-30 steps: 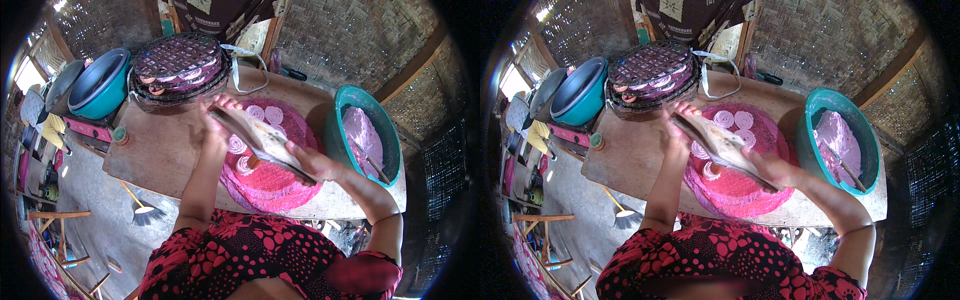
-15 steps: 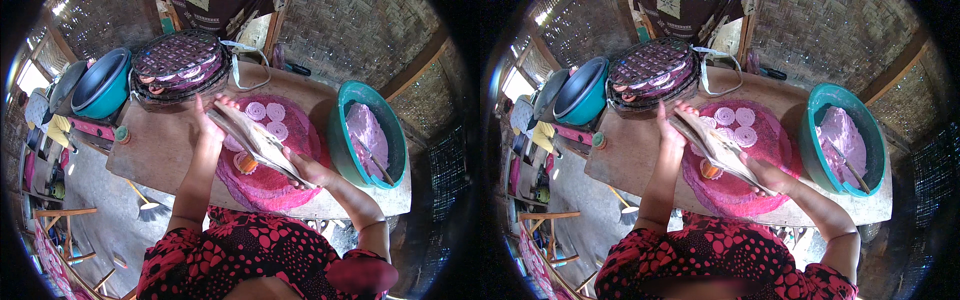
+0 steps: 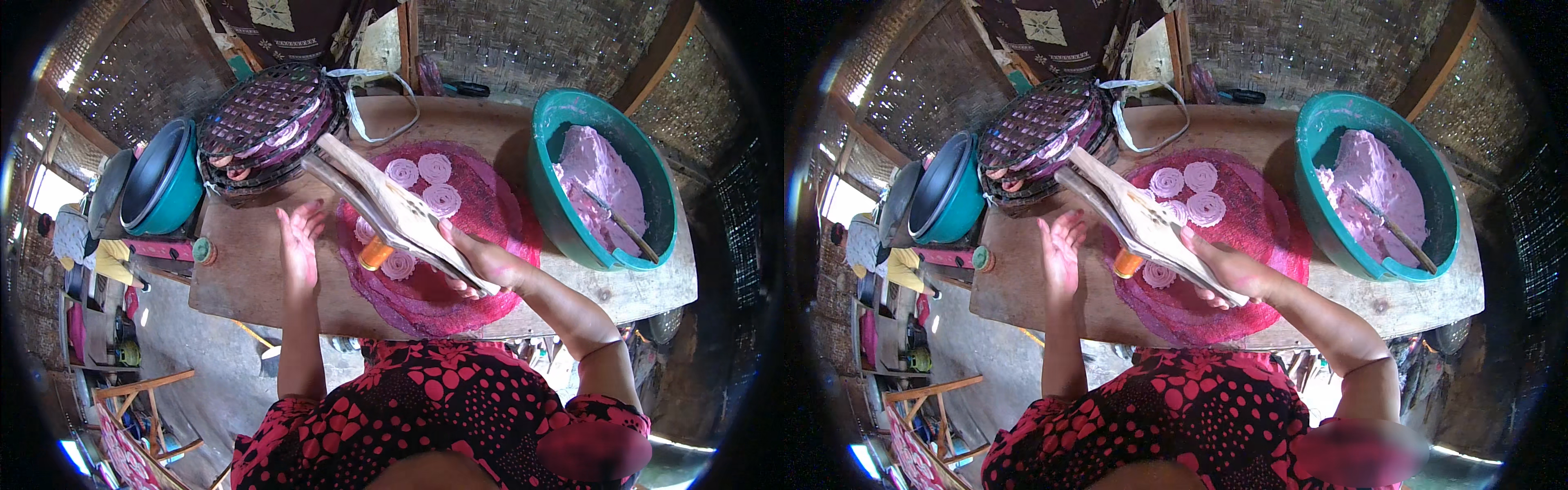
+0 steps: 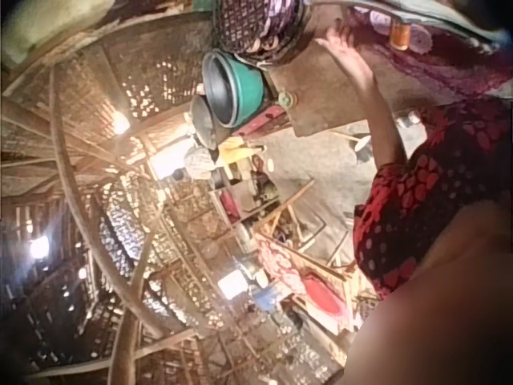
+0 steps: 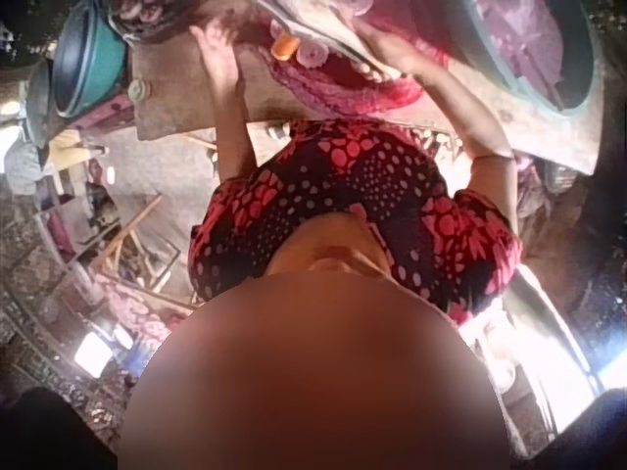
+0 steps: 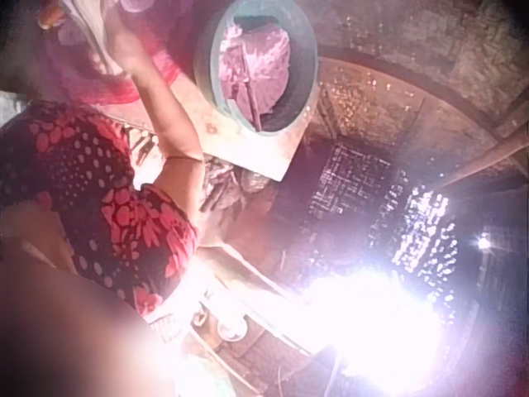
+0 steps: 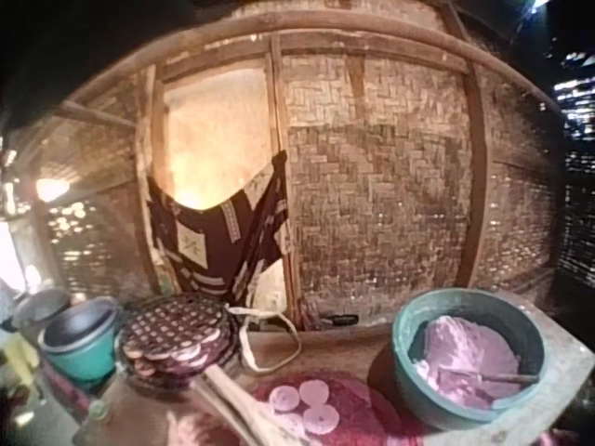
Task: The person scoops pink batter from a green bowl and fills a handheld metal mold, then presses the batter into a circular pattern on a pink mat. The person repeats this process to create multiple rose-shaped batter pieces.
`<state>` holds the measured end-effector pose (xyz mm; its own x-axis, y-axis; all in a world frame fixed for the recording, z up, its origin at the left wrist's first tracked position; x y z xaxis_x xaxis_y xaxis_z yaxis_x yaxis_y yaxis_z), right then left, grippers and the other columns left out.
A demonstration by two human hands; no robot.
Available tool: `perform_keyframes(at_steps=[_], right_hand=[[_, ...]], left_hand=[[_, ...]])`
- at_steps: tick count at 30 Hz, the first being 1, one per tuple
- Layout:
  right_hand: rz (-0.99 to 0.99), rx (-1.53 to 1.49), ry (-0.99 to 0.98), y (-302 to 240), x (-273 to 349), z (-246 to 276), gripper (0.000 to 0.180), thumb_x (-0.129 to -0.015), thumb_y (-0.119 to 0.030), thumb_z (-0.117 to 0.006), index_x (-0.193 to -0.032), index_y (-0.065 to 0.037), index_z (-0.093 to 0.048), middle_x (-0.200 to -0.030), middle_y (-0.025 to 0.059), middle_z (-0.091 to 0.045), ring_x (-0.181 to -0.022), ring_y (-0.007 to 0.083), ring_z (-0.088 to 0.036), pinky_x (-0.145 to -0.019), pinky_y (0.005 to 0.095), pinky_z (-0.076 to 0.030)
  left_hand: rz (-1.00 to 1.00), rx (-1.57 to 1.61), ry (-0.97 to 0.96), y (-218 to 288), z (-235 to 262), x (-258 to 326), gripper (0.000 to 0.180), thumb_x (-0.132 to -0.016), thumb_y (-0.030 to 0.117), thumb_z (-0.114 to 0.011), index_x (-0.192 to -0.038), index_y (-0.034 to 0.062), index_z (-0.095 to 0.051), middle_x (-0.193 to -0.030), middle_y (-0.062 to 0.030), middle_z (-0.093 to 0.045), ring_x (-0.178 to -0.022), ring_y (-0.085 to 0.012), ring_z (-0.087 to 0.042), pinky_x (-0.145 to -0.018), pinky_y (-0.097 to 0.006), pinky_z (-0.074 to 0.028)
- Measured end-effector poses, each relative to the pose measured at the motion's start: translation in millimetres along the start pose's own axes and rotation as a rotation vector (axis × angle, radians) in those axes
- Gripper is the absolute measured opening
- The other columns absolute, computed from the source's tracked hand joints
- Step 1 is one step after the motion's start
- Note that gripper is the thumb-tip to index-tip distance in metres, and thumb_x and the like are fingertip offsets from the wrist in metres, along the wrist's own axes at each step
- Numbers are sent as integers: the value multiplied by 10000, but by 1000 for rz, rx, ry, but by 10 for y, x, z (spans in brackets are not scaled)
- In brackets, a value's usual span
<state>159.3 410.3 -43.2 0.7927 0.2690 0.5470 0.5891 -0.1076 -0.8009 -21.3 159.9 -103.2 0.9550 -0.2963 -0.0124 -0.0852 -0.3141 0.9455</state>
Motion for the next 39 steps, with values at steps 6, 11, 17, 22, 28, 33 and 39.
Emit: perform_keyframes(at_steps=[6, 11, 17, 22, 28, 33, 39], right_hand=[[-59, -97, 61, 431, 108, 90, 708, -941, -743, -301, -929, -78, -543, -570, 37, -486, -432, 124, -465, -385, 269, -371], [-6, -61, 211, 705, 177, 197, 702, -957, -721, -292, -925, -67, -545, -571, 42, -494, -434, 137, -480, -393, 276, -380], [34, -219, 195, 892, 179, 213, 697, -971, -704, -262, -943, -65, -539, -570, 49, -494, -413, 150, -468, -379, 284, -377], [42, -265, 168, 949, 132, 183, 749, -949, -740, -212, -1003, -79, -559, -588, 44, -506, -418, 150, -468, -380, 277, -391], [141, -353, 190, 940, 137, 221, 718, -953, -730, -264, -964, -68, -542, -559, 50, -489, -391, 151, -439, -360, 280, -352], [171, -391, 254, 930, 228, 349, 745, -929, -771, -224, -996, -100, -541, -588, 58, -492, -426, 161, -457, -381, 288, -336], [183, -383, 293, 956, 327, 451, 775, -912, -797, -185, -984, -109, -534, -586, 50, -485, -433, 156, -461, -392, 284, -334]], left_hand=[[-37, -510, -128, -206, 14, 427, 625, -1047, 533, -268, -1224, 24, -584, -1311, -135, -575, -1191, -224, -515, -1039, -400, -340], [-423, -928, -238, -406, -269, 632, 308, -1008, 299, -496, -972, 115, -740, -1263, -115, -591, -1132, -287, -530, -995, -441, -356], [-580, -1193, -341, -572, -467, 795, 132, -819, 244, -692, -893, 158, -759, -1474, -120, -457, -1344, -459, -309, -1117, -552, -194], [-552, -1204, -376, -629, -516, 787, 122, -777, 183, -701, -879, 145, -756, -1504, -112, -423, -1389, -459, -250, -1135, -576, -150], [-534, -1260, -411, -564, -604, 787, 130, -782, 191, -688, -881, 152, -762, -1512, -92, -417, -1408, -456, -224, -1132, -612, -129], [-582, -1350, -381, -449, -719, 814, 135, -787, 238, -713, -879, 157, -768, -1507, -92, -426, -1416, -447, -217, -1123, -637, -151], [-602, -1287, -407, -439, -804, 739, 146, -733, 227, -785, -815, 115, -740, -1488, -84, -444, -1410, -439, -232, -1114, -625, -205]])
Point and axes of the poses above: each hand's wrist, its own x-axis away from the middle knuckle, its own z-axis out of the back of the hand, y = z × x, the point moved 3 cm from there along -x, towards the middle knuckle
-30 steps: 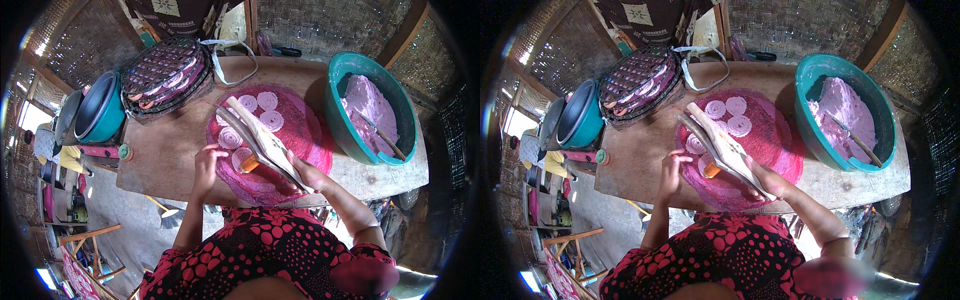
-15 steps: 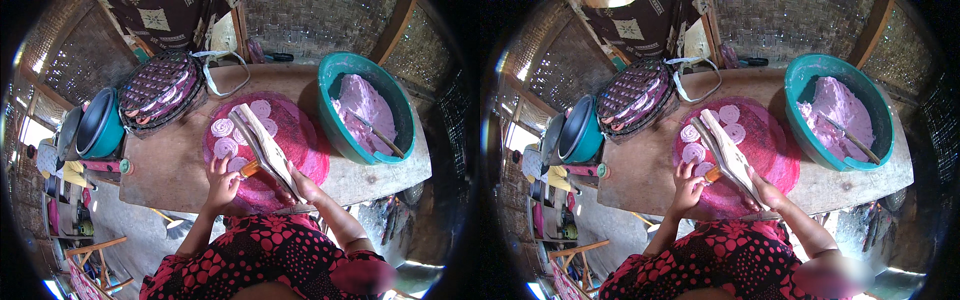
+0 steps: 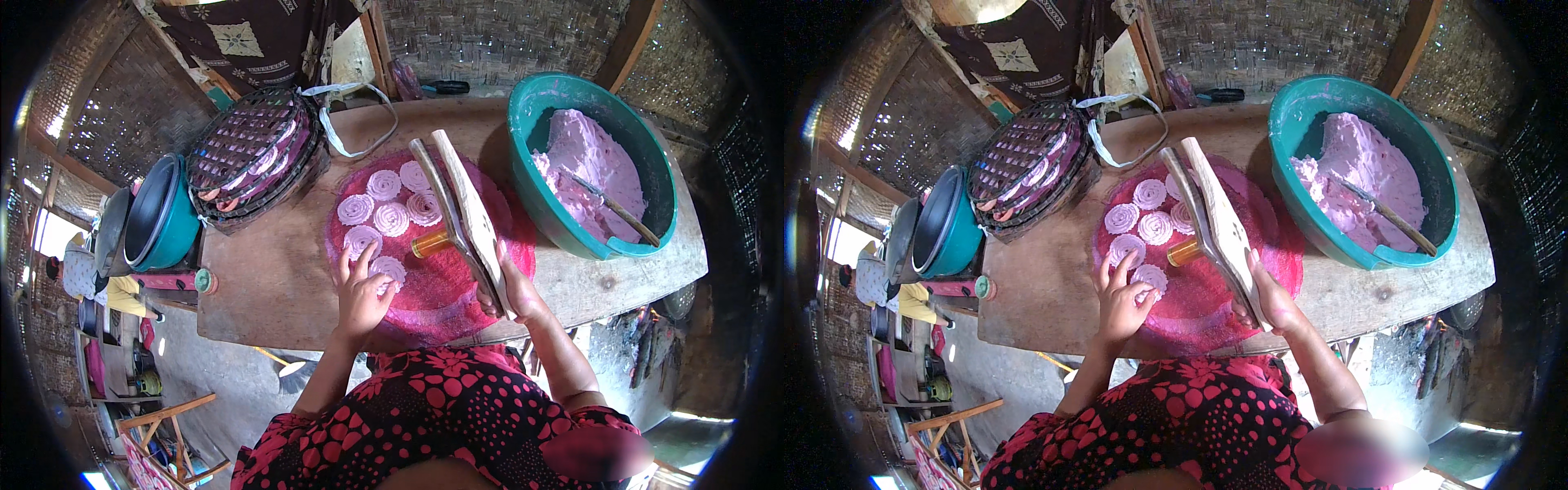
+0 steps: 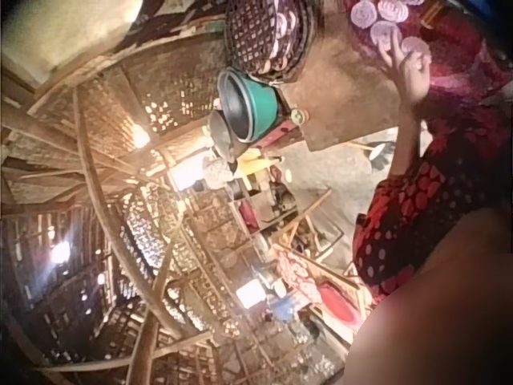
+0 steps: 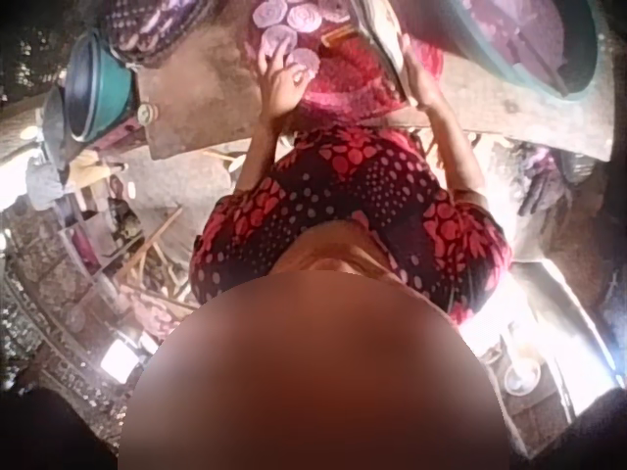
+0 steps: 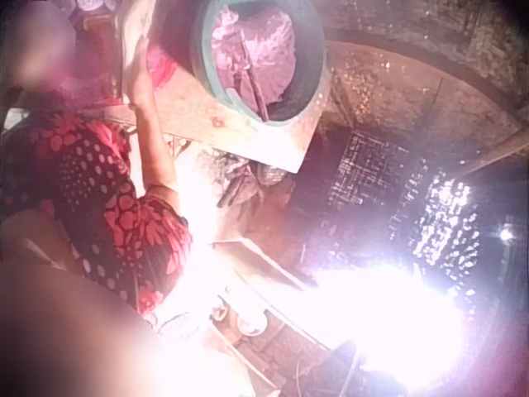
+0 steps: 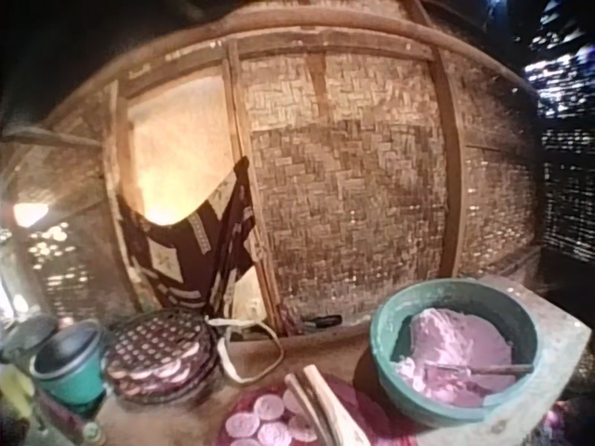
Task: The person scoops pink batter from a green bowl and fills a handheld metal mold, then presses the batter into a circular pattern on a pink mat. The person repeats this process to create multiple rose-shaped batter pieces.
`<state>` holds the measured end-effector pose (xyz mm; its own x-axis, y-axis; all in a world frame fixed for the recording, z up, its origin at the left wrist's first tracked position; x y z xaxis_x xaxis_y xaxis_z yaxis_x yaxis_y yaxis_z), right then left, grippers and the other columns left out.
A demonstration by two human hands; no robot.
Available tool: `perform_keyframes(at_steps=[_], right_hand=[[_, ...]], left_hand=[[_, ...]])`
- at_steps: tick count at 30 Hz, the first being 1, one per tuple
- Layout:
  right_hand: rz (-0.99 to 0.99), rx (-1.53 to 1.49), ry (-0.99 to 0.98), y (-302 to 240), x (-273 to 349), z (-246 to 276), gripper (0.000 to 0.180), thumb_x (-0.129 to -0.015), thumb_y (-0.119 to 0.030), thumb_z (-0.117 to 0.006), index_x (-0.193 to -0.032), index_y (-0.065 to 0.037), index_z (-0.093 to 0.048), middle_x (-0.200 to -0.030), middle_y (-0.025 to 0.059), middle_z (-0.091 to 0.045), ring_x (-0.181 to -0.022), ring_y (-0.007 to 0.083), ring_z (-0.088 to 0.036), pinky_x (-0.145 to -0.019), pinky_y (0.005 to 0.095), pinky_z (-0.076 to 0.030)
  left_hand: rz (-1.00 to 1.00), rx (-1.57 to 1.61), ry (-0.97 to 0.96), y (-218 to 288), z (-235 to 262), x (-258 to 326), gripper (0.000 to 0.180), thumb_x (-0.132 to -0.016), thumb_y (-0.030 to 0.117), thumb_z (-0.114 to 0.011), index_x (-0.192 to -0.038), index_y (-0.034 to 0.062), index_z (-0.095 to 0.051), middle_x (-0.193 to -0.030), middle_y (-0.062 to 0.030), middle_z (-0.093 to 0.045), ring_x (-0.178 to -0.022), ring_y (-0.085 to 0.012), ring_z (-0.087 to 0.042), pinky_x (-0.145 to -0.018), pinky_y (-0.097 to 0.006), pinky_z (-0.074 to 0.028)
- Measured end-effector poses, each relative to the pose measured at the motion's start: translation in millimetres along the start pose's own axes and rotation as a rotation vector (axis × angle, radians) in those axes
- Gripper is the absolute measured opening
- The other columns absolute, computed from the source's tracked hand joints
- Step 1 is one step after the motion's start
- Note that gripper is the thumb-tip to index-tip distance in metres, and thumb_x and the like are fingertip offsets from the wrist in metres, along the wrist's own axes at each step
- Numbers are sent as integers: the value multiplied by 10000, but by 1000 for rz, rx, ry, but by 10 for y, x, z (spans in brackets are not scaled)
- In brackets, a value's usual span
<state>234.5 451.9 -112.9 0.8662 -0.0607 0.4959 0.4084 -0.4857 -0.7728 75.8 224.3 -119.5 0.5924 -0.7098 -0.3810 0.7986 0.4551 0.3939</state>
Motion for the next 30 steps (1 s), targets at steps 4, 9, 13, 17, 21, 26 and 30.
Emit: perform_keyframes(at_steps=[4, 9, 13, 17, 21, 26, 30], right_hand=[[19, -19, 10, 21, 26, 36, 761, -918, -789, -187, -984, -113, -530, -583, 46, -480, -432, 156, -460, -390, 285, -334], [75, 34, 24, -133, 153, -47, 705, -958, -727, -249, -1019, -96, -557, -593, 48, -513, -447, 144, -485, -397, 275, -356], [95, 214, -3, -573, 360, -273, 684, -977, -687, -295, -1013, -70, -588, -603, 42, -538, -466, 128, -508, -417, 262, -385], [388, 906, -164, -1197, 587, -588, 745, -987, -673, -269, -1044, -16, -616, -684, 96, -617, -605, 247, -627, -599, 378, -501], [809, 1426, 124, -1573, 697, -684, 463, -1045, -359, -418, -815, -26, -643, -636, 201, -599, -640, 414, -607, -624, 489, -462], [786, 1149, -221, -1559, 292, -486, 586, -1071, -377, -324, -735, 17, -598, -604, 185, -564, -576, 318, -553, -618, 432, -446], [1004, 938, -235, -1556, 315, -674, 553, -1041, -494, -334, -1153, -9, -577, -950, 162, -616, -860, 276, -606, -805, 374, -482]], left_hand=[[67, -57, -42, -9, -88, -15, 238, -708, 242, -810, -839, 113, -660, -1439, -89, -454, -1383, -433, -272, -1103, -628, -213], [158, -2, 43, -13, 201, -376, 367, -729, 324, -824, -956, 146, -597, -1395, -130, -446, -1346, -400, -327, -1093, -606, -222], [10, 783, -131, 181, 672, -809, 591, -801, 348, -798, -1237, 25, -563, -1385, -230, -474, -1296, -357, -458, -1072, -436, -360], [-542, 370, -389, 658, 820, -931, 574, -855, 247, -752, -1327, 30, -507, -1262, -192, -573, -1153, -253, -576, -964, -376, -476], [180, 1073, -818, 905, 659, -723, 268, -950, 184, -635, -1179, 64, -566, -886, -43, -610, -614, -86, -539, -584, -213, -461], [329, 1692, -1185, 1366, 439, -310, 198, -933, 231, -643, -860, 83, -534, -574, 63, -419, -492, -43, -441, -435, -216, -322], [195, 2279, -1522, 1419, 451, -372, 240, -886, 250, -670, -802, 87, -514, -633, 28, -485, -582, -114, -505, -575, -266, -438]])
Point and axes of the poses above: each hand's wrist, its own x-axis away from the middle knuckle, its own z-axis out of the back of the hand, y = z × x, the point moved 3 cm from there along -x, towards the middle knuckle
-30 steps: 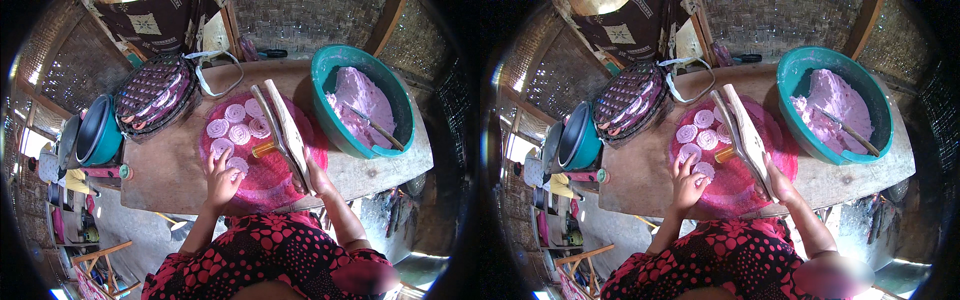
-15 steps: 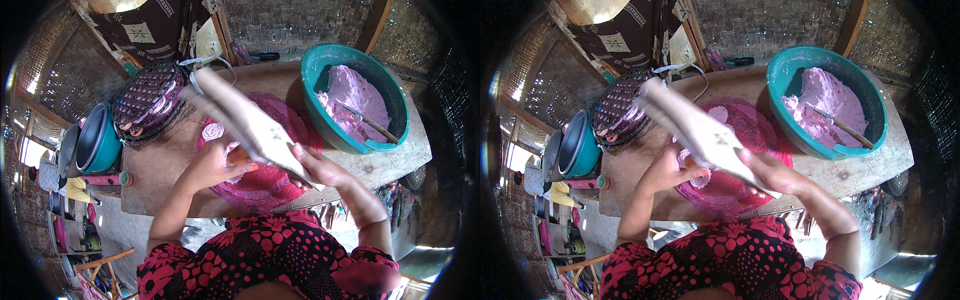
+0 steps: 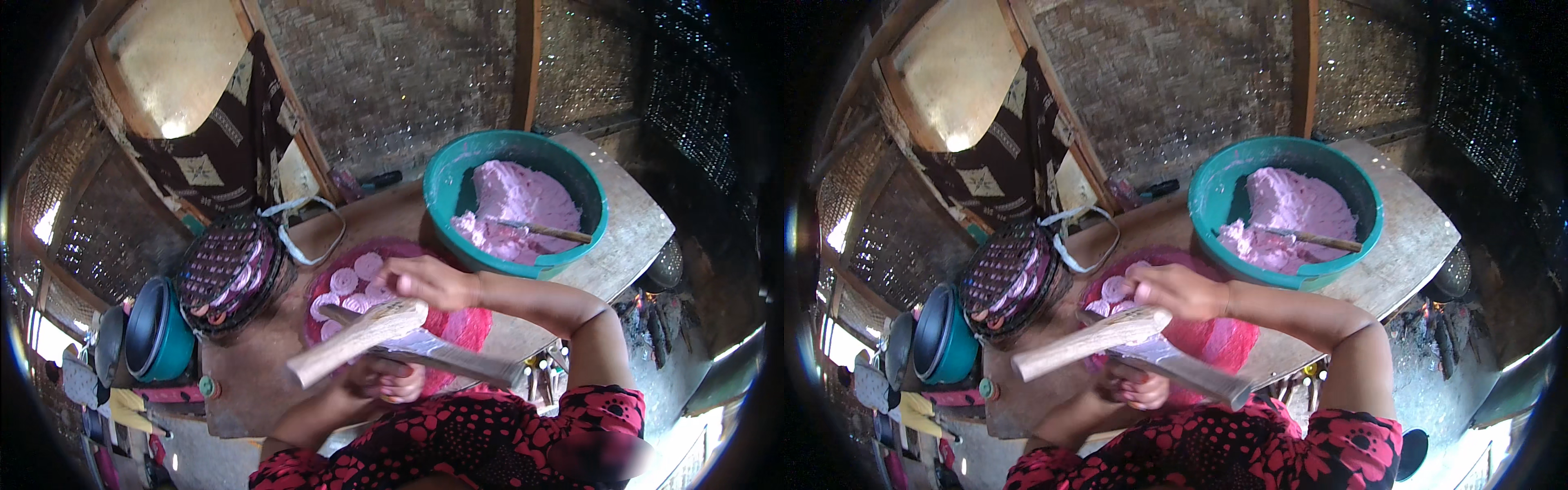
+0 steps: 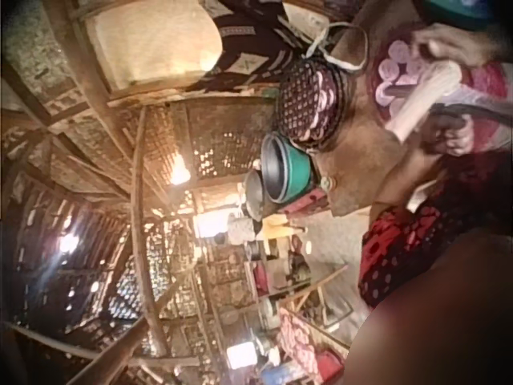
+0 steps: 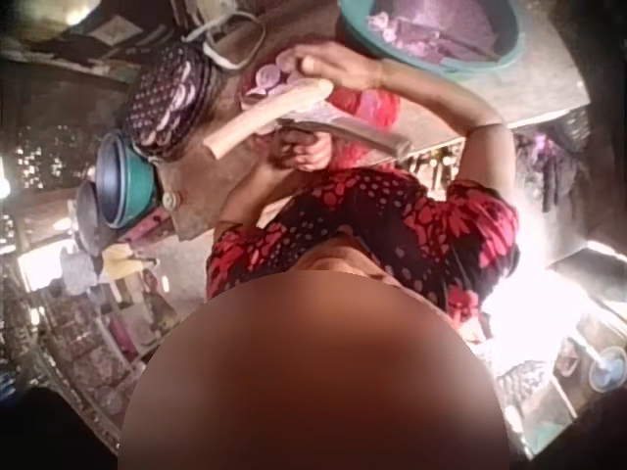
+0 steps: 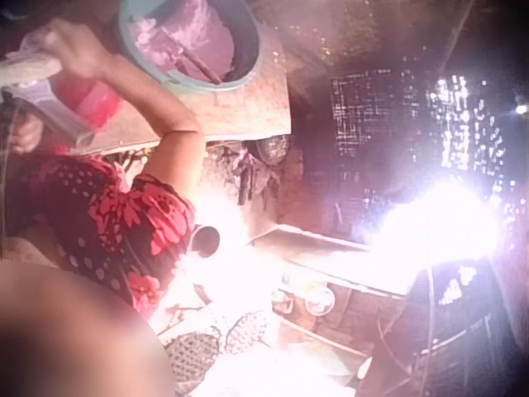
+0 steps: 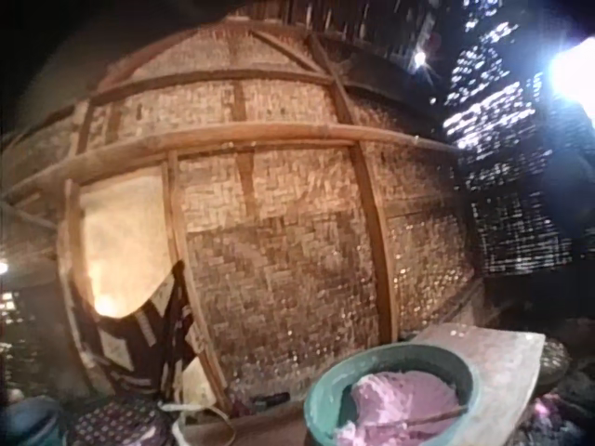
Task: The person scoops pink batter from a green bowl and fills a handheld metal mold, then presses the batter into a circular pattern on a pink mat. The person repeats this process to create multiple rose-shaped batter pieces.
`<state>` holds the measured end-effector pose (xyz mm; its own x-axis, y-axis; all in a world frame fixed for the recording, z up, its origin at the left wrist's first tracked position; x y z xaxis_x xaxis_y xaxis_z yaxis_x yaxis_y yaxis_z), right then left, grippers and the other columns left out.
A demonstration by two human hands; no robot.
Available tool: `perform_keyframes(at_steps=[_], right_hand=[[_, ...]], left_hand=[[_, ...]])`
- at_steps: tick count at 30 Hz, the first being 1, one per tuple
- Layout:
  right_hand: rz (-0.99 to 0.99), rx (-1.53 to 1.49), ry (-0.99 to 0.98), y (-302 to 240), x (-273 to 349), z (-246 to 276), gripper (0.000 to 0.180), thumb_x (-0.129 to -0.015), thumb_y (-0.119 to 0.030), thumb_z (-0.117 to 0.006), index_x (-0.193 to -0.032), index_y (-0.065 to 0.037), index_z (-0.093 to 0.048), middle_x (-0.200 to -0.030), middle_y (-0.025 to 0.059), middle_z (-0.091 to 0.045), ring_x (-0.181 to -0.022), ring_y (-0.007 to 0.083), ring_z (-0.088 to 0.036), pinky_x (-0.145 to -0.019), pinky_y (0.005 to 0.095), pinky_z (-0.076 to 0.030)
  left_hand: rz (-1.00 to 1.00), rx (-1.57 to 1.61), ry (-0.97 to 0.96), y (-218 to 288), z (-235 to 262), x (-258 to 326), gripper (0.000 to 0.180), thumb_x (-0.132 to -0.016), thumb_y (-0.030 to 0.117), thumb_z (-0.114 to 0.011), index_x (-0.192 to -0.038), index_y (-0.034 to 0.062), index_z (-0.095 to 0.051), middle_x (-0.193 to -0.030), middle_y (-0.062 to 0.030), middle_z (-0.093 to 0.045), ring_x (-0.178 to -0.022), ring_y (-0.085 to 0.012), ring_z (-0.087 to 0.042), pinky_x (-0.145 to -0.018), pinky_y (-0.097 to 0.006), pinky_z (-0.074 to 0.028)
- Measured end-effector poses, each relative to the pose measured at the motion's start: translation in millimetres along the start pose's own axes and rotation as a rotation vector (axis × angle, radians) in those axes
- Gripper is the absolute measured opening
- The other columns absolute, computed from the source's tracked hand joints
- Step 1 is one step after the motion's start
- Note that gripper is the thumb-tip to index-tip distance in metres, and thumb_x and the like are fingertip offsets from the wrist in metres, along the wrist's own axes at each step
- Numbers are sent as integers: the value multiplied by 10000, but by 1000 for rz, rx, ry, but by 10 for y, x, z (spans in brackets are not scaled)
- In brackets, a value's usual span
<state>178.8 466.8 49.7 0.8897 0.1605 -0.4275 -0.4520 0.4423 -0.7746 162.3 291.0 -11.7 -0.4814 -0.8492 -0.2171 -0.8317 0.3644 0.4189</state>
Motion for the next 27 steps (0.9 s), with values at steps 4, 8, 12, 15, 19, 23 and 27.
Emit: perform_keyframes(at_steps=[4, 8, 12, 15, 19, 23, 27], right_hand=[[617, 289, -301, -881, -27, -212, 514, -950, -277, -561, -1399, -68, -420, -1125, 208, -548, -935, 371, -610, -751, 442, -513], [452, 314, -132, -1147, -121, -91, 534, -856, -49, -656, -1331, -32, -414, -954, 199, -622, -820, 346, -678, -590, 415, -553], [45, 236, 284, -777, -161, 319, 392, -889, 11, -568, -1232, -62, -394, -927, 151, -594, -760, 237, -642, -644, 374, -517], [23, 363, 572, -743, 20, 700, 349, -890, 24, -544, -1202, -73, -420, -891, 71, -561, -711, 169, -566, -619, 307, -469], [-65, -222, 1324, -780, 686, 1697, 158, -1000, -172, -540, -1136, -179, -461, -722, -21, -466, -602, 59, -478, -548, 311, -492], [375, -731, 1562, -149, 611, 1637, 197, -1005, -258, -565, -1126, -154, -448, -859, 32, -517, -676, 137, -557, -662, 350, -545], [-348, -492, 955, 412, 612, 1471, 575, -995, -592, -418, -1223, -77, -531, -1182, 164, -588, -1109, 283, -591, -990, 447, -456]], left_hand=[[117, -865, 392, 368, -54, -20, 185, -883, 185, -669, -948, 66, -542, -833, -29, -534, -793, -149, -532, -703, -289, -461], [410, -1969, 543, 791, -284, -334, 247, -881, 121, -668, -1095, 46, -569, -1034, -86, -583, -1004, -184, -559, -831, -312, -484], [138, -1785, 607, 947, -427, -241, 395, -835, 103, -706, -1214, 58, -605, -1149, -132, -645, -1133, -209, -600, -925, -347, -498], [-192, -2008, 539, 973, -479, 201, 423, -840, 161, -717, -1229, 60, -585, -1071, -86, -690, -1051, -226, -650, -875, -419, -500], [-25, -1548, 1266, 1337, -23, 412, 191, -885, 158, -695, -1039, 52, -655, -893, -25, -666, -796, -186, -644, -702, -395, -500], [-946, -1052, 534, 1350, -7, -362, 518, -949, 253, -637, -1399, 65, -461, -1403, -91, -486, -1250, -243, -507, -1059, -499, -409], [-1517, -1090, 555, 1644, -579, -558, 260, -975, 164, -563, -1206, 46, -540, -1091, -53, -570, -1069, -217, -542, -1051, -401, -397]])
Point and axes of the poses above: each hand's wrist, its own x-axis away from the middle knuckle, its own z-axis out of the back of the hand, y = z × x, the point moved 3 cm from there along -x, towards the middle knuckle
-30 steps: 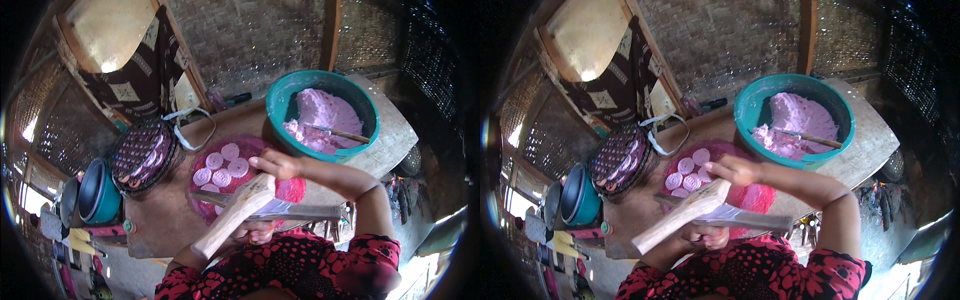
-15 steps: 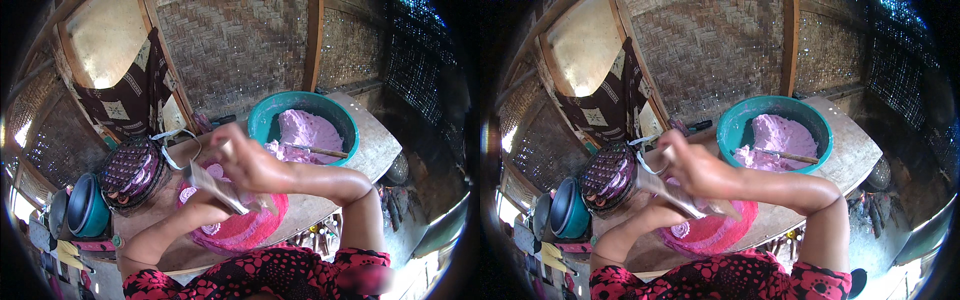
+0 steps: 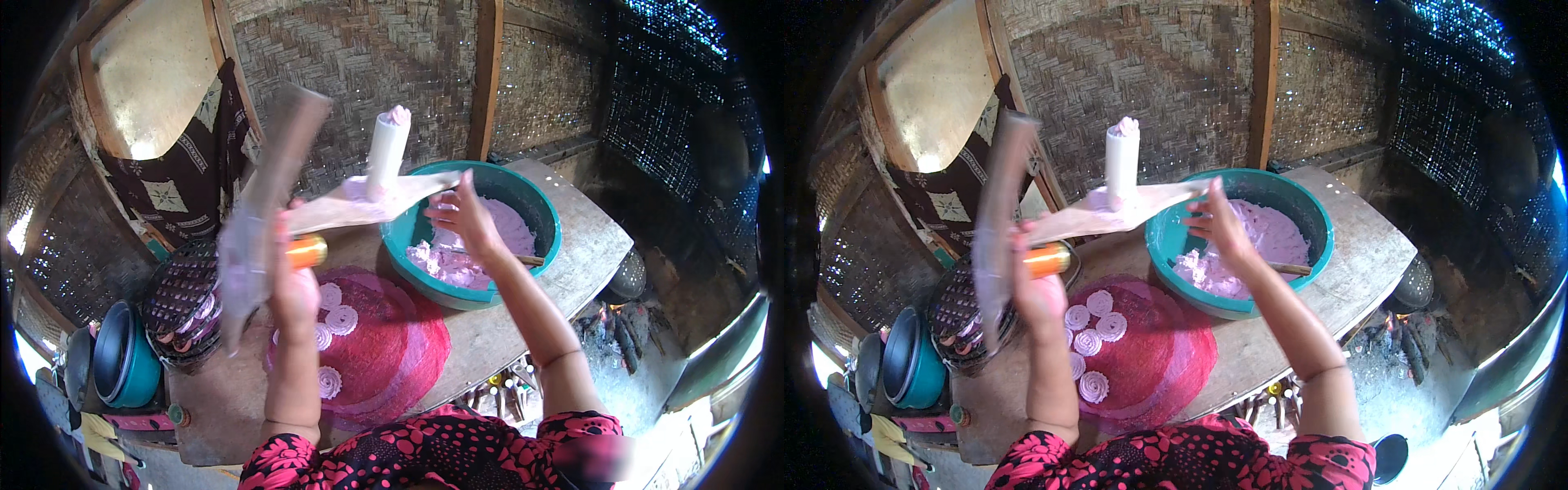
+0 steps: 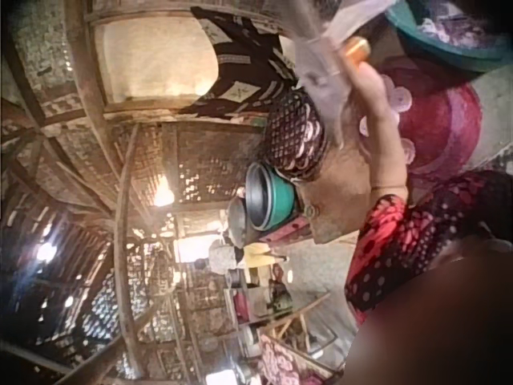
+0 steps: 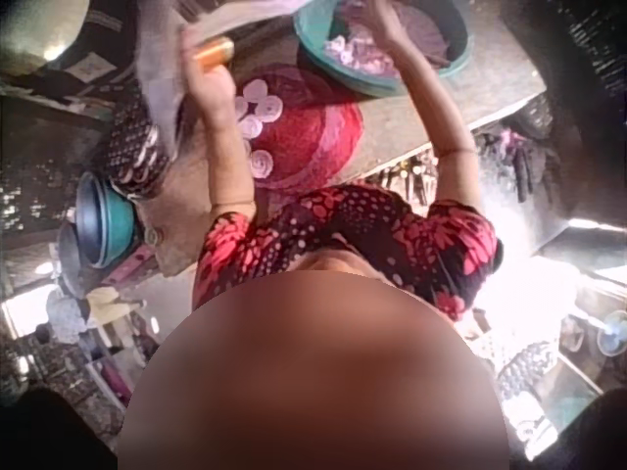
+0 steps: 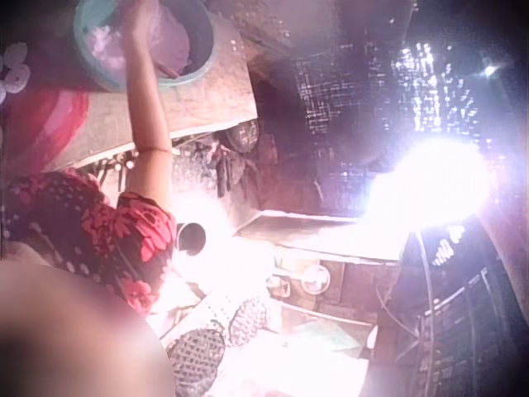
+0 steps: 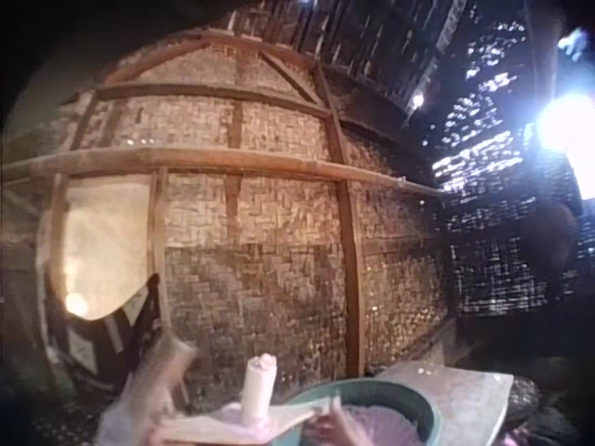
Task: The person scoops pink batter from a green bowl and fills a handheld metal mold, then presses the batter into a circular pattern on a pink mat. The person repeats this process to create multiple rose-shaped batter pieces.
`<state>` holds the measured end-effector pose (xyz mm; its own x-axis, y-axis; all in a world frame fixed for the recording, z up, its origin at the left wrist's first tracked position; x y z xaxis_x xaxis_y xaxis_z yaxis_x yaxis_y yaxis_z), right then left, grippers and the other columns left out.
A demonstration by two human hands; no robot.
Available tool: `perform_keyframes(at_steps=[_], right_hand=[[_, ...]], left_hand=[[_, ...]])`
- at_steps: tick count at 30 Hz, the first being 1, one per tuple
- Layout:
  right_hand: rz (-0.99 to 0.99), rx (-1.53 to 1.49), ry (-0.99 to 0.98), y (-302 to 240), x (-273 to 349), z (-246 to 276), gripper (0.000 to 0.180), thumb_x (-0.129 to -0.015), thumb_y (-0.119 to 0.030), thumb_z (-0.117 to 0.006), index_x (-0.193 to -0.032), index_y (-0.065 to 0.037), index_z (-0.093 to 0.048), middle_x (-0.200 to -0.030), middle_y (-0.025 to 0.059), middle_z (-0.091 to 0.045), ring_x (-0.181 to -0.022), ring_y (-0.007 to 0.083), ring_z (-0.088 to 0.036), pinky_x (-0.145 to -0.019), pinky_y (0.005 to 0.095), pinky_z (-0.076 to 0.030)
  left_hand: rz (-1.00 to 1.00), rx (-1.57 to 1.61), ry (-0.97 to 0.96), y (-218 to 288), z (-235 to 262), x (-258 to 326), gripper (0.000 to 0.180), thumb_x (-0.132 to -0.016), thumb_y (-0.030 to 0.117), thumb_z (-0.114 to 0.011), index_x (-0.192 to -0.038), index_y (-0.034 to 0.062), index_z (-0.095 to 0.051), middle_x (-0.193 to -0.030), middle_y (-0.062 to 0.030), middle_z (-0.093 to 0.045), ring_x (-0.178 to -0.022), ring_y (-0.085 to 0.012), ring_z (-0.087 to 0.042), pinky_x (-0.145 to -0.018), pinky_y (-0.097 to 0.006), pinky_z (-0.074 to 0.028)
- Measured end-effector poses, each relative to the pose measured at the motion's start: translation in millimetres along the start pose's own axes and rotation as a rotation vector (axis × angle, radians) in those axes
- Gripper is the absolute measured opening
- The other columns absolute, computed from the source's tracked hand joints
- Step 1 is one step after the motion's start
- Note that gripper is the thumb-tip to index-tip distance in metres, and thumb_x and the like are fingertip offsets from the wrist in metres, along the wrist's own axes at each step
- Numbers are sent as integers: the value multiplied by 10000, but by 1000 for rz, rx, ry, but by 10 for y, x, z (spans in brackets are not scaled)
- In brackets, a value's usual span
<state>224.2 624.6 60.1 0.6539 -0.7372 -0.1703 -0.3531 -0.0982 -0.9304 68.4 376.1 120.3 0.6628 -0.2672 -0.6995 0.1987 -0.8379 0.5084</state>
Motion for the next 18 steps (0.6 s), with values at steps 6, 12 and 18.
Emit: perform_keyframes(at_steps=[6, 12, 18], right_hand=[[-220, 2166, -394, 173, 286, 900, 324, -945, -300, -525, -1133, -89, -682, -1099, 156, -701, -1081, 313, -662, -925, 436, -498], [85, 2314, -403, -195, 41, 1020, 260, -909, -178, -523, -1094, -186, -706, -988, 79, -740, -903, 230, -728, -727, 382, -565], [162, 2318, -462, -3, -484, 1213, 278, -851, -195, -552, -1080, -207, -709, -875, 91, -727, -832, 267, -722, -691, 411, -560]], left_hand=[[-4, -60, -59, 418, 76, -427, 147, -879, 47, -625, -968, 70, -510, -918, -39, -504, -783, -133, -470, -752, -285, -408], [-148, -856, -291, 51, 318, -437, 315, -868, 44, -707, -1159, -6, -597, -1124, -63, -641, -986, -146, -621, -903, -305, -467], [-341, -1204, -471, -172, 445, -424, 334, -772, 74, -756, -1082, 17, -647, -1078, -122, -667, -1046, -295, -606, -991, -431, -437]])
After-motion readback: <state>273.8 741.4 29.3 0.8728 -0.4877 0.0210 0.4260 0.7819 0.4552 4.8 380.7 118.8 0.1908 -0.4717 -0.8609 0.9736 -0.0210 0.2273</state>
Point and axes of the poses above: each hand's wrist, its own x-axis away from the middle knuckle, its own z-axis out of the back of the hand, y = z × x, the point moved 3 cm from there along -x, towards the middle knuckle
